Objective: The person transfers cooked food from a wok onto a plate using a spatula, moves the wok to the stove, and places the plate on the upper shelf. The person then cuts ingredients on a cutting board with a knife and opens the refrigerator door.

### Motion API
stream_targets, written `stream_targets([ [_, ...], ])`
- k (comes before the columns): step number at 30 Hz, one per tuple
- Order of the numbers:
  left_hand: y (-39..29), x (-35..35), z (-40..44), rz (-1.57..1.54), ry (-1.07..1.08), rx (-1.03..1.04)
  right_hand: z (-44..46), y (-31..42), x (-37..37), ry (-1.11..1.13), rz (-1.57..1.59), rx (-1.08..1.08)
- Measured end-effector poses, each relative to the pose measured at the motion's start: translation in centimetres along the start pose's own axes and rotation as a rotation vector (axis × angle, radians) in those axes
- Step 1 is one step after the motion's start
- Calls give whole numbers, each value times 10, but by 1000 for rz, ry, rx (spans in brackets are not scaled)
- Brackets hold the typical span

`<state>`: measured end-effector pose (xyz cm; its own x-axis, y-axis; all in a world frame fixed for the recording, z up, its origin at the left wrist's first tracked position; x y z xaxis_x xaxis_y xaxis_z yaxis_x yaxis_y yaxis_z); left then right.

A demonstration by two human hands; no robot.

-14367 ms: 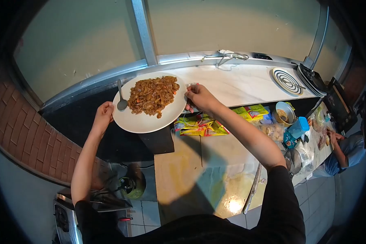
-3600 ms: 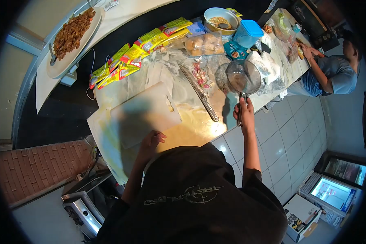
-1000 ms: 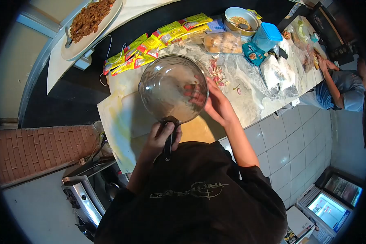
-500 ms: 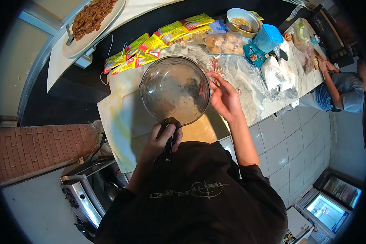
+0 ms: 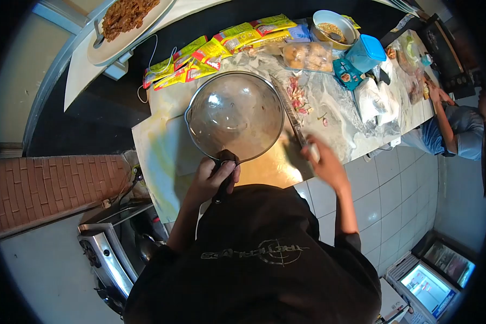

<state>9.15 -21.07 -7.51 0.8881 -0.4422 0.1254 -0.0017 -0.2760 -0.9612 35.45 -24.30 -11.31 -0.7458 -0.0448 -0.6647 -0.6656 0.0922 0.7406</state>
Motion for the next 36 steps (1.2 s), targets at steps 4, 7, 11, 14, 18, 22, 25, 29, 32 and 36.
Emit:
stream_targets([
  [4,11,-13,-1,-31,-44,-77,-65,26,61,449,209,-159],
  [7,18,-21,-1,-46,-32,-23,-78,15,69,552,85,-17],
  [11,17,-19,0,-88,-46,24,-66,-2,56,601,344,144],
  [14,29,-27,1,-160,-134,-64,-54,6,55,501,829,264],
  [18,60,-41,8,-143,-225,-173,-51,-5,73,396,725,190],
  [22,75,-36,2,-210,-149,-160,-58,-10,71,312,315,215],
  [25,76,-31,-3,-237,-168,-176,-70,-14,78,255,108,5],
  [29,71,-26,-19,-214,-103,-267,-79,-34,88,415,52,89],
  [32,55,-14,-27,-249,-9,-334,-67,-20,78,447,210,84],
  [36,55,2,-29,-296,120,-342,-61,-15,85,528,224,91],
])
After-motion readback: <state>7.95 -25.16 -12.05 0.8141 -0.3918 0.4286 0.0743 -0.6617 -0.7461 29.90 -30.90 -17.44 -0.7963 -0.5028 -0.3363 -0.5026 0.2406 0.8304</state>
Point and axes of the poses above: each hand's wrist, its own z-axis towards the middle knuckle, its own x-axis out of the palm, y = z × x, the point moved 7 cm from there along z, towards the middle knuckle, and after that the axes turned 5 degrees about -y, right-handed, at the moved point
